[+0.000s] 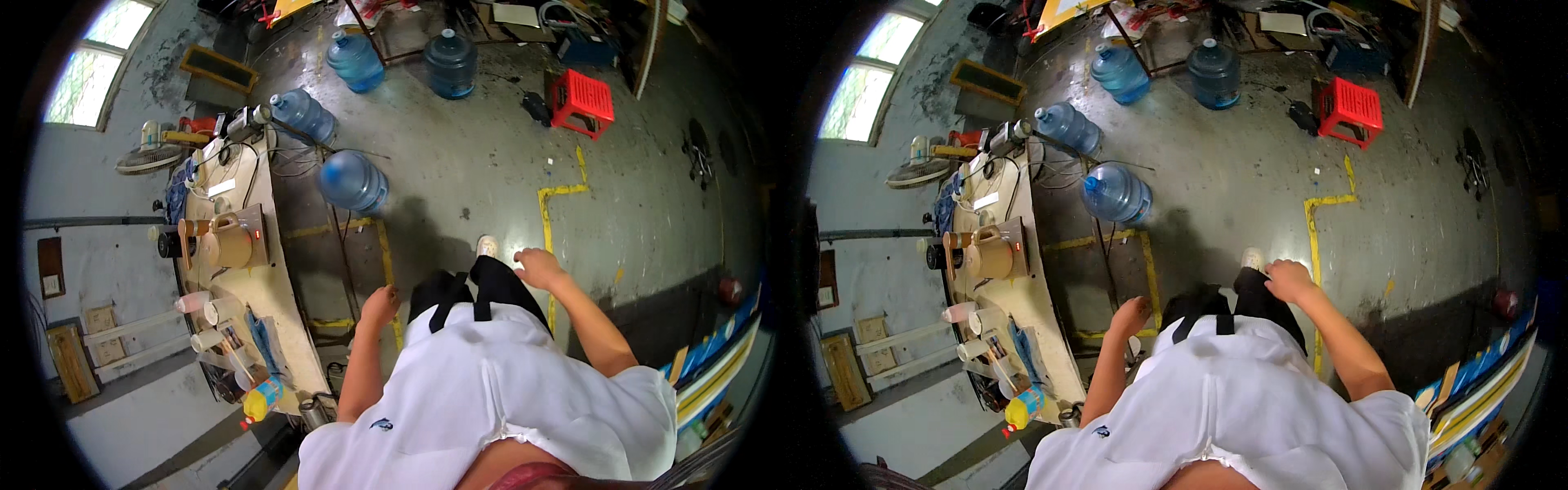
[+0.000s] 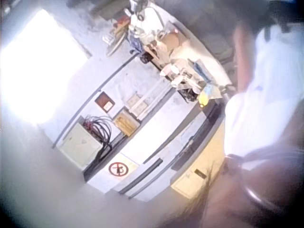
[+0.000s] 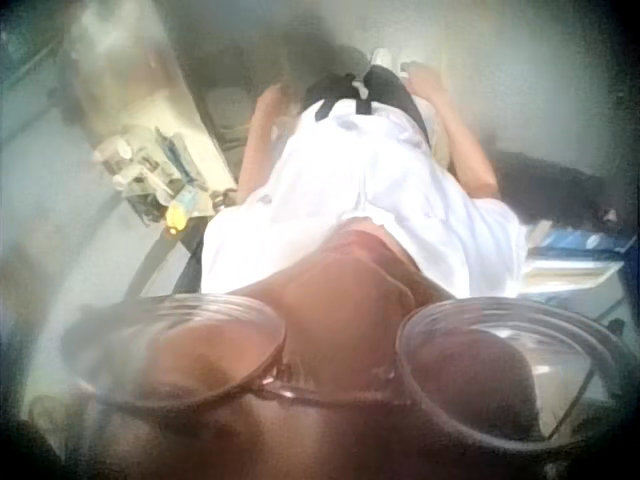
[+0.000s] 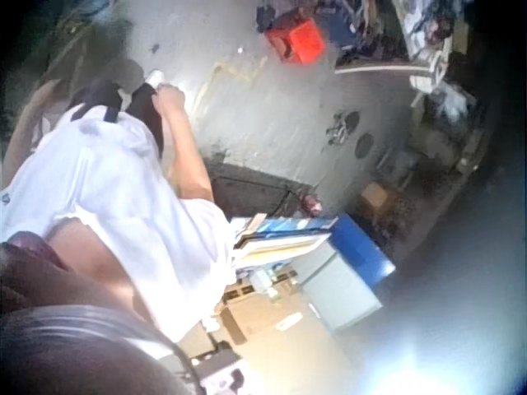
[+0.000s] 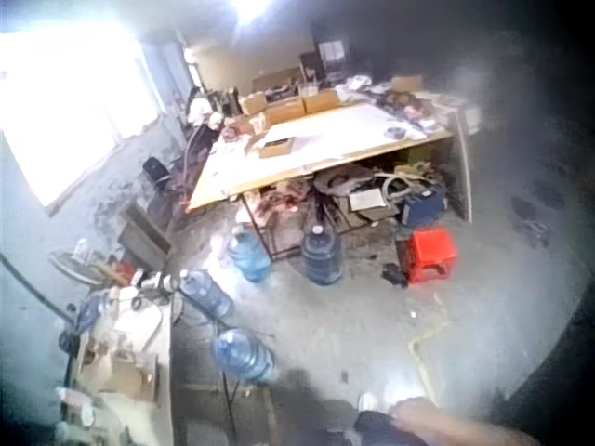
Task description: The person walks through a workshop, moves several large water jugs, and then wipes a large white table surface with a cloth. The person handles a glass and a cloth during the cleaning process.
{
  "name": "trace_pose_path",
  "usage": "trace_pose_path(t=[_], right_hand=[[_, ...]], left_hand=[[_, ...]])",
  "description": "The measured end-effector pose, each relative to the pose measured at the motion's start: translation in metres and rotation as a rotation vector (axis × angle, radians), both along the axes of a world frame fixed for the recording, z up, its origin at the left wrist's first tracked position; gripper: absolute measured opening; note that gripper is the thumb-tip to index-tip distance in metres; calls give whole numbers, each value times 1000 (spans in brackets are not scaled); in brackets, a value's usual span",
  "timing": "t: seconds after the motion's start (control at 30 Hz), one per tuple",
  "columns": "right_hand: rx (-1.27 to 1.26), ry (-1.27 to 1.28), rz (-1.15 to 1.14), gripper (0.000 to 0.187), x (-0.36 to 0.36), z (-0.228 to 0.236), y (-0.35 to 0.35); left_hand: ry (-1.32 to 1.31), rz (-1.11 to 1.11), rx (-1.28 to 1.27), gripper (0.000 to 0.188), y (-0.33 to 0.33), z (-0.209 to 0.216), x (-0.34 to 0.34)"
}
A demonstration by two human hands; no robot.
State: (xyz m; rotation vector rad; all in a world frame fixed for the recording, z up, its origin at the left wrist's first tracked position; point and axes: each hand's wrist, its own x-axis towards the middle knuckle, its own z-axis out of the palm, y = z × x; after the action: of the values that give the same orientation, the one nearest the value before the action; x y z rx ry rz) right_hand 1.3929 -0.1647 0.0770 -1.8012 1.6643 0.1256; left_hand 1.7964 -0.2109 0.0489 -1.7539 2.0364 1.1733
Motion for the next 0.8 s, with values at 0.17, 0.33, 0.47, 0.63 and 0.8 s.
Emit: trace_pose_path(t=[0.17,0.33,0.47,0.63,0.8], right_hand=[[-42,188,135,24,-72,-21,-108],[-66,282,293,18,-97,-52,-224],[-98,296,341,16,-99,-93,-311],[-42,401,526,21,-91,-100,-428],[130,613,572,36,-90,-91,-561]], left_hand=[[161,412,77,27,1,-15,-16],[69,595,196,25,33,-66,-9],[289,1027,373,22,22,-96,-27],[628,1471,496,18,-16,-152,-44],[484,1062,45,24,-234,-47,-114]])
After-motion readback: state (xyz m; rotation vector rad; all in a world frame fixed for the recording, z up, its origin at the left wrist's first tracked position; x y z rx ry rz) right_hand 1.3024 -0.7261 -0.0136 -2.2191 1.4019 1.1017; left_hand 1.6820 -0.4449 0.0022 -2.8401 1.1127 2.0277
